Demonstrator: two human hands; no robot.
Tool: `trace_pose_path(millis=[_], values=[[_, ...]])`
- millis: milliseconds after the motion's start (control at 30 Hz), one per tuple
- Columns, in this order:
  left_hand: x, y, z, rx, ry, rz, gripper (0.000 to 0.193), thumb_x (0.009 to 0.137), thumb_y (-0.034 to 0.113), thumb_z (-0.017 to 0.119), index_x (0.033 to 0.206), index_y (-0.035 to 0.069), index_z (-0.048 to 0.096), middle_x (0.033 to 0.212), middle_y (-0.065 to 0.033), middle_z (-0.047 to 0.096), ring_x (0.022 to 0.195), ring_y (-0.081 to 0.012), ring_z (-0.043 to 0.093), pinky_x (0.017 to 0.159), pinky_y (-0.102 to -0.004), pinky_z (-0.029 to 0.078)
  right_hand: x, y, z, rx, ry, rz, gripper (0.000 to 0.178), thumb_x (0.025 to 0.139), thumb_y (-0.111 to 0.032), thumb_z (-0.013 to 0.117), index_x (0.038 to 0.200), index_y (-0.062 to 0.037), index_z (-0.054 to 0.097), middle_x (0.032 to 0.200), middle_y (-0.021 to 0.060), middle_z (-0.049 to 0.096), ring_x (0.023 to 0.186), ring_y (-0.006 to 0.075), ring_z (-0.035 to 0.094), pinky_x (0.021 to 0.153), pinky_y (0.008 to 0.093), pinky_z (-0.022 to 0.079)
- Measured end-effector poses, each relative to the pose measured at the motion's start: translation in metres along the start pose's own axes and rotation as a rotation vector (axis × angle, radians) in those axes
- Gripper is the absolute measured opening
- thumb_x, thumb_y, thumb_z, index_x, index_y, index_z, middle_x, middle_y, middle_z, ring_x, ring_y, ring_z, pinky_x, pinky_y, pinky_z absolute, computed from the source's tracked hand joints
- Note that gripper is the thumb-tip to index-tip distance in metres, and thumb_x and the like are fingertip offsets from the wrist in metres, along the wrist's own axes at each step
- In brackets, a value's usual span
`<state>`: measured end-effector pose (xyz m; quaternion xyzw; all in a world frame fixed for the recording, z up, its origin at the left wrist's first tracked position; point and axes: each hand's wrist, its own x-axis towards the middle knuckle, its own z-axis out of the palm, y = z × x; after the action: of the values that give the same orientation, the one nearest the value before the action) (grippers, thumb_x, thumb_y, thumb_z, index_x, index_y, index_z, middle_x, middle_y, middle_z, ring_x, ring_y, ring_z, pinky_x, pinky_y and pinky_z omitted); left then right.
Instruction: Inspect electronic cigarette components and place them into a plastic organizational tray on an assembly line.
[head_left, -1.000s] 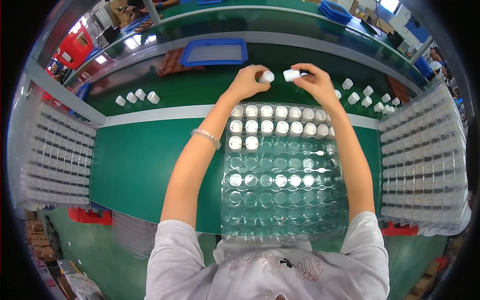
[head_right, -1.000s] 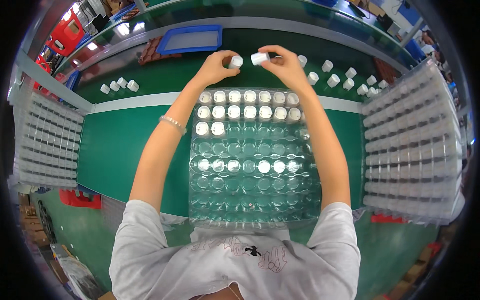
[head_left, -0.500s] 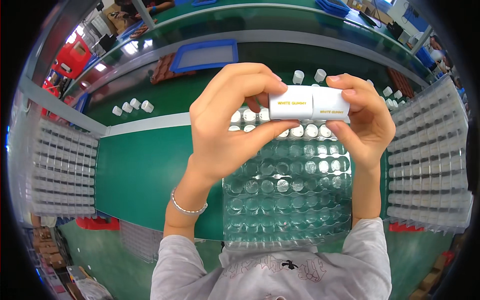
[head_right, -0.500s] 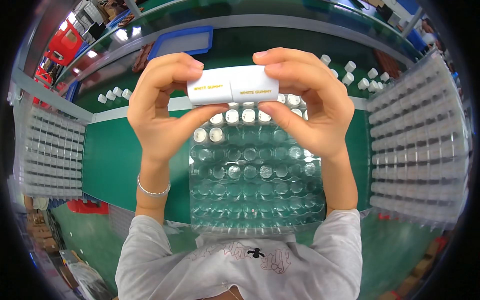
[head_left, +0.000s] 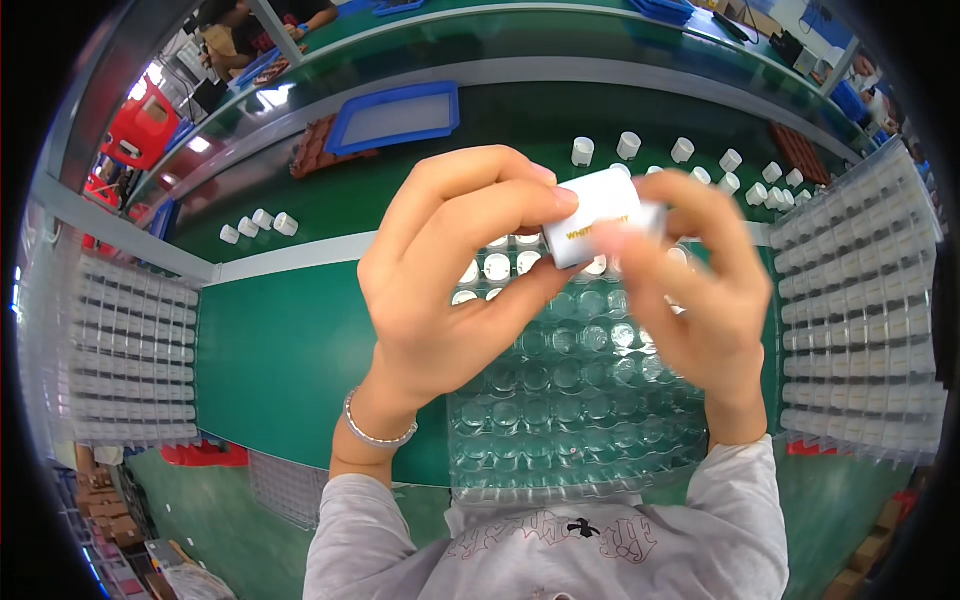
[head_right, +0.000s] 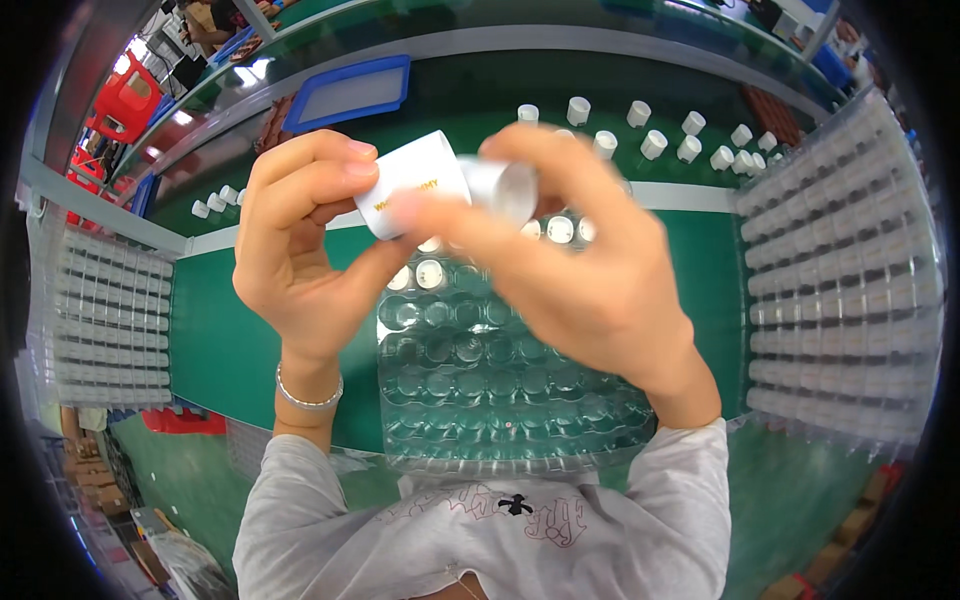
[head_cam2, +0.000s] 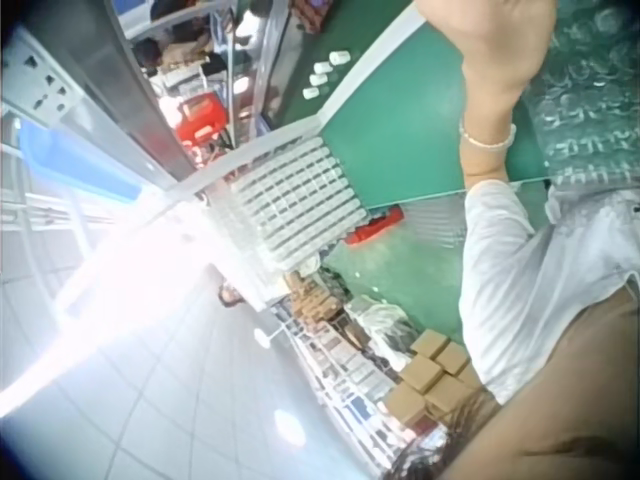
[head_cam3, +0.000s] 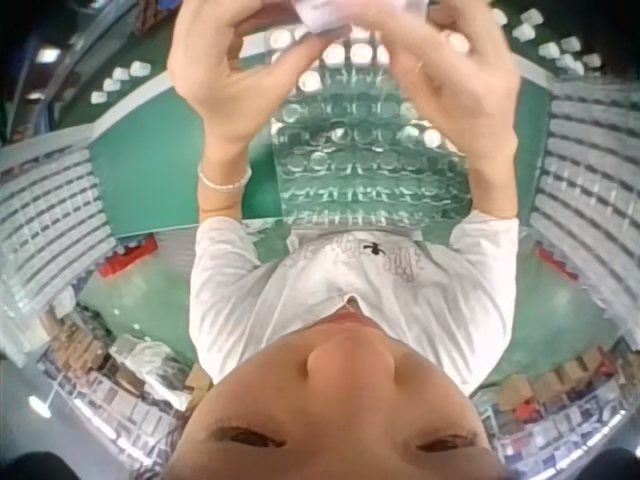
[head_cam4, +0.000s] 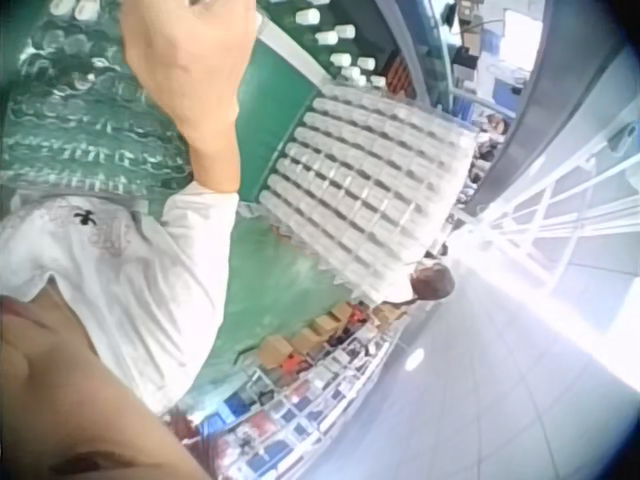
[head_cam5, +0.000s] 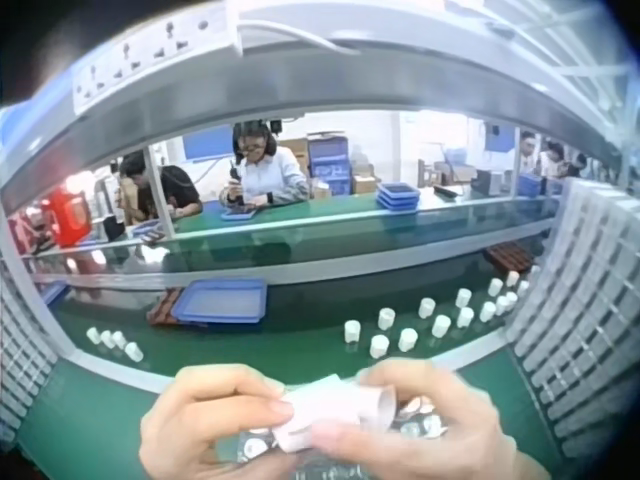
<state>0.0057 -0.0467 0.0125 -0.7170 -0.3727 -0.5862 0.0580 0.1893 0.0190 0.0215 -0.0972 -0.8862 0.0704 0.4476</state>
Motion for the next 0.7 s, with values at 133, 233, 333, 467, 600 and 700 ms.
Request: trace_pose_path(millis=[133,233,333,467,600,700], values=[[0.002,-0.002,-0.003,-0.013,0.009,-0.012,0.049,0.056,-0.008,0.076,0.099,0.0,0.054,0.106,-0.0148,0.05,0.089,-0.0179,0.057,0.07,-0.0253,0.056,-0.003,0.021,-0.008,0.268,0.307,0.07,0.055,0.073,0.01,0.058,0.124,-0.0017,0.042,0.116,0.0243,0.05,0.1,0.0285,0.056,0.083,0.0336,0.048],[0.002,0.001,-0.005,0.008,-0.006,-0.001,0.049,0.055,-0.009,0.076,0.098,0.001,0.055,0.103,-0.0146,0.052,0.088,-0.0184,0.057,0.069,-0.0258,0.056,-0.005,0.025,-0.009,0.423,0.235,-0.043,0.065,0.074,0.008,0.059,0.131,-0.0062,0.03,0.115,0.0268,0.049,0.102,0.0295,0.055,0.084,0.0366,0.048],[0.007,0.007,-0.007,0.052,-0.148,0.022,0.048,0.054,-0.009,0.076,0.097,0.001,0.057,0.098,-0.0142,0.055,0.085,-0.0194,0.058,0.068,-0.0263,0.056,-0.007,0.023,-0.01,0.426,0.16,-0.11,0.074,0.073,0.007,0.06,0.134,-0.0093,0.021,0.113,0.0283,0.048,0.102,0.031,0.054,0.083,0.0381,0.049],[0.004,0.007,-0.008,0.043,-0.221,-0.055,0.049,0.053,-0.009,0.076,0.098,0.001,0.058,0.097,-0.0145,0.056,0.086,-0.0208,0.06,0.067,-0.0266,0.056,-0.003,0.02,-0.014,0.292,0.137,-0.127,0.062,0.073,0.003,0.063,0.126,-0.0058,0.033,0.111,0.0275,0.048,0.1,0.031,0.053,0.082,0.0373,0.047],[0.003,0.008,-0.008,-0.044,-0.201,-0.141,0.045,0.06,-0.002,0.077,0.1,-0.002,0.056,0.098,-0.0133,0.056,0.088,-0.0197,0.059,0.068,-0.0272,0.056,0.0,0.02,-0.009,0.238,0.203,-0.119,0.041,0.067,0.007,0.066,0.104,0.0008,0.05,0.102,0.0218,0.054,0.089,0.025,0.057,0.07,0.0287,0.052],[0.006,0.01,-0.007,-0.55,-0.171,-0.698,0.055,0.071,0.035,0.074,0.1,-0.006,0.052,0.097,-0.0106,0.057,0.087,-0.0157,0.06,0.064,-0.0267,0.056,-0.007,0.014,-0.002,0.695,0.234,0.257,0.026,0.076,0.0,0.064,0.097,0.002,0.05,0.094,0.0162,0.057,0.081,0.0188,0.06,0.065,0.0266,0.051]])
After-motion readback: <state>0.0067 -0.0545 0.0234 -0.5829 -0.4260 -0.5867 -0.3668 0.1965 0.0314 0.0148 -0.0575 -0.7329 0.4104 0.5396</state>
